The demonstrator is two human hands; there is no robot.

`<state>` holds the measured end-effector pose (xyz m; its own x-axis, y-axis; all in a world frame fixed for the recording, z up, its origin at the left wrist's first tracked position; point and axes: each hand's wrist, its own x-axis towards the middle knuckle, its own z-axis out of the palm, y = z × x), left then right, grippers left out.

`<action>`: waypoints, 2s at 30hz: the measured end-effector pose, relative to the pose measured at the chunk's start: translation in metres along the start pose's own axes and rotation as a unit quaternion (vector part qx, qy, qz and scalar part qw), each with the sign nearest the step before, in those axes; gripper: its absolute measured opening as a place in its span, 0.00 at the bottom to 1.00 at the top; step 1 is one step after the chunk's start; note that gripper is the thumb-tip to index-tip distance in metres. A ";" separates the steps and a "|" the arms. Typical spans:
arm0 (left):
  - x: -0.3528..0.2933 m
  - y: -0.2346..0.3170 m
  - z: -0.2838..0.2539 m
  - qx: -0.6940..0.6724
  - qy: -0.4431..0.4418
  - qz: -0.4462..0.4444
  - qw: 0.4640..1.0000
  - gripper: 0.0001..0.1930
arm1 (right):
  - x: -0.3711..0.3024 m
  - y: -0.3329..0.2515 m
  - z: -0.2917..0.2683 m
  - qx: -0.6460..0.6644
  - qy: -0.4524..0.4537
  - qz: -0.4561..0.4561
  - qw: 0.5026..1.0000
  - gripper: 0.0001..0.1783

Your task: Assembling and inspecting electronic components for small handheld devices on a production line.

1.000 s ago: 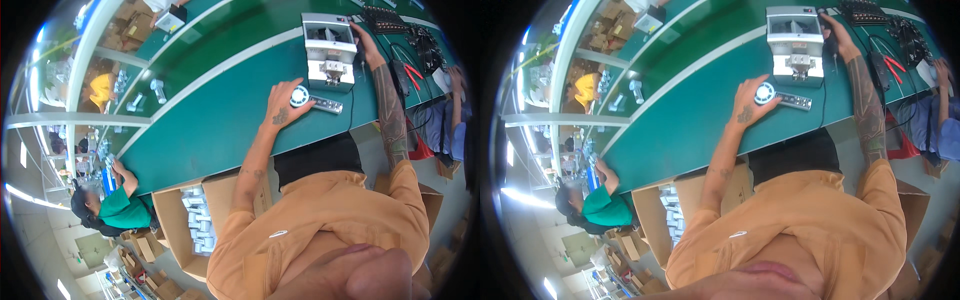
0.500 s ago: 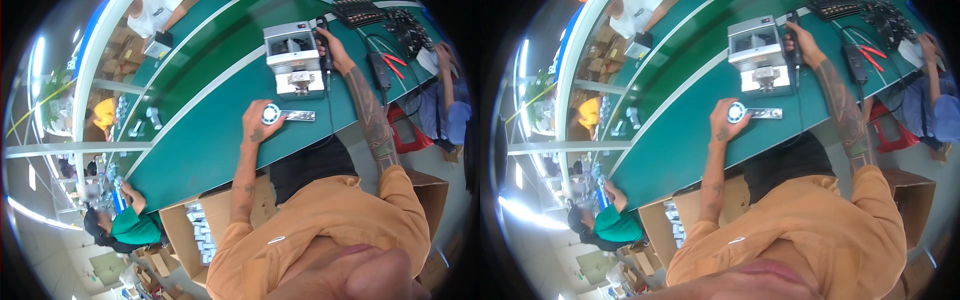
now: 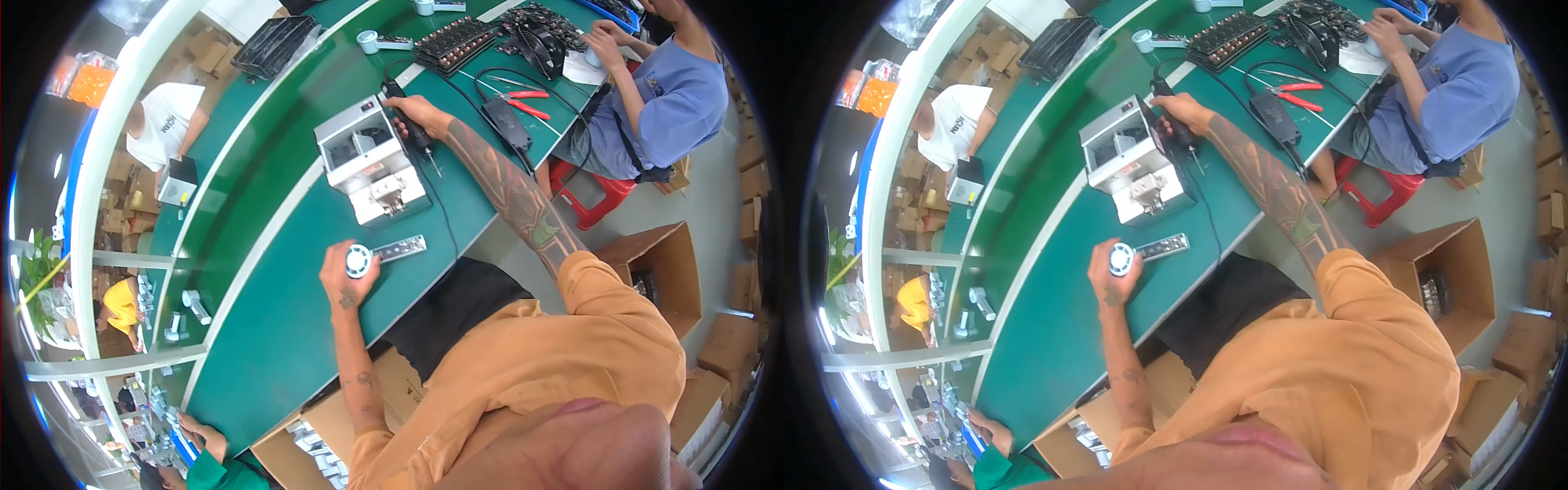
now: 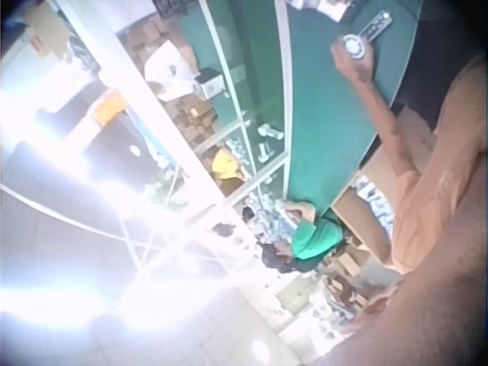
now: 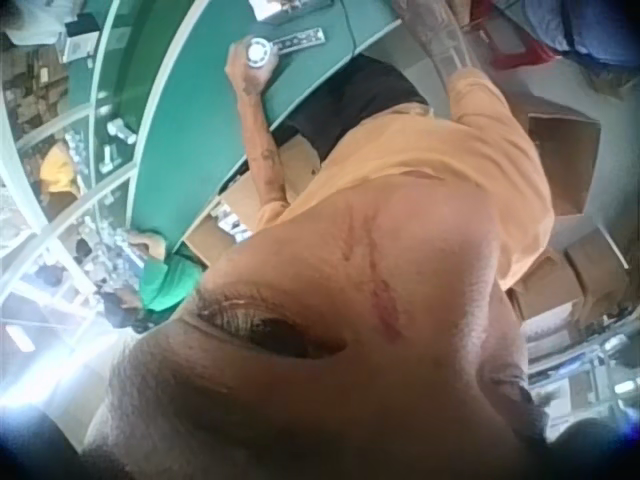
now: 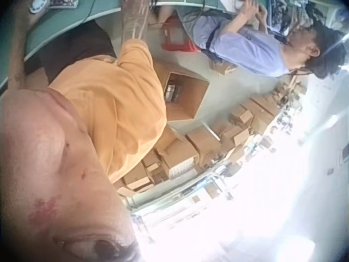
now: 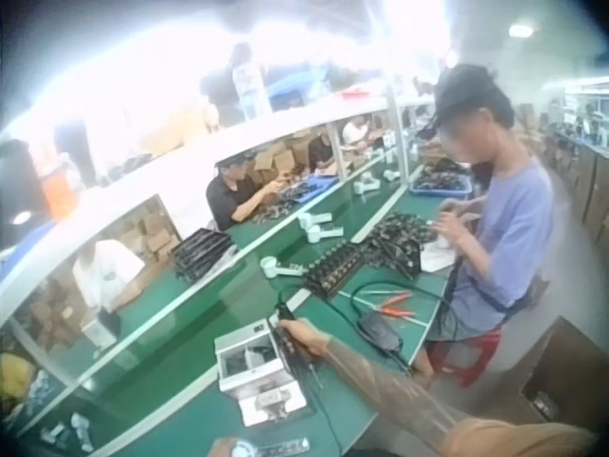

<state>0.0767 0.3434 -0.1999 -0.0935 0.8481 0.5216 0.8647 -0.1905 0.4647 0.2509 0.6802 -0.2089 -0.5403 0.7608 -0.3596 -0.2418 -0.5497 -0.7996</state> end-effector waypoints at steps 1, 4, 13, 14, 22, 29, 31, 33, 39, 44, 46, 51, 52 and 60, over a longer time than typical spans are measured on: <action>-0.001 -0.003 -0.003 -0.001 -0.003 -0.005 1.000 0.24 | -0.001 0.001 0.003 -0.007 -0.005 -0.001 1.000 0.18; -0.005 -0.004 -0.003 -0.023 -0.012 -0.043 0.999 0.24 | -0.010 0.006 0.010 -0.008 -0.026 -0.033 0.999 0.18; 0.020 -0.013 -0.008 -0.001 -0.086 0.049 0.995 0.22 | -0.013 0.006 0.001 -0.027 -0.046 -0.047 0.997 0.20; 0.025 -0.019 -0.008 -0.019 -0.102 0.065 0.992 0.22 | -0.015 0.006 0.004 -0.028 -0.041 -0.045 0.998 0.19; 0.026 -0.024 -0.006 -0.087 -0.100 0.061 0.989 0.24 | -0.015 0.009 0.000 -0.046 -0.030 -0.075 0.996 0.19; 0.022 -0.028 -0.006 -0.084 -0.101 0.067 0.989 0.25 | -0.013 0.017 0.004 -0.059 0.037 -0.128 0.989 0.17; 0.024 -0.026 -0.006 -0.082 -0.098 0.068 0.989 0.26 | -0.010 0.019 0.000 -0.031 0.051 -0.140 0.988 0.16; 0.024 -0.025 -0.007 -0.075 -0.099 0.072 0.990 0.26 | -0.008 0.021 0.000 -0.026 0.045 -0.141 0.989 0.16; 0.024 -0.028 -0.007 -0.081 -0.102 0.063 0.989 0.25 | -0.013 0.021 0.007 -0.031 0.040 -0.147 0.988 0.18; 0.024 -0.027 -0.005 -0.093 -0.091 0.066 0.989 0.24 | -0.015 0.021 0.004 -0.036 0.056 -0.158 0.985 0.18; 0.026 -0.026 -0.005 -0.091 -0.093 0.059 0.990 0.24 | -0.013 0.020 0.001 -0.043 0.066 -0.166 0.983 0.18; 0.025 -0.025 -0.006 -0.088 -0.095 0.068 0.989 0.24 | -0.016 0.019 0.005 -0.030 0.066 -0.159 0.985 0.18; 0.024 -0.024 -0.006 -0.096 -0.094 0.057 0.989 0.24 | -0.018 0.020 0.006 -0.030 0.060 -0.157 0.985 0.18; 0.023 -0.022 -0.005 -0.092 -0.104 0.029 0.990 0.24 | -0.011 0.024 -0.004 -0.045 0.074 -0.171 0.982 0.19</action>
<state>0.0527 0.3646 -0.1947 0.0741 0.9131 0.4009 0.7599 -0.3120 0.5702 0.2542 0.6602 -0.2260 -0.3157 0.9407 -0.1238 -0.3124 -0.2263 -0.9226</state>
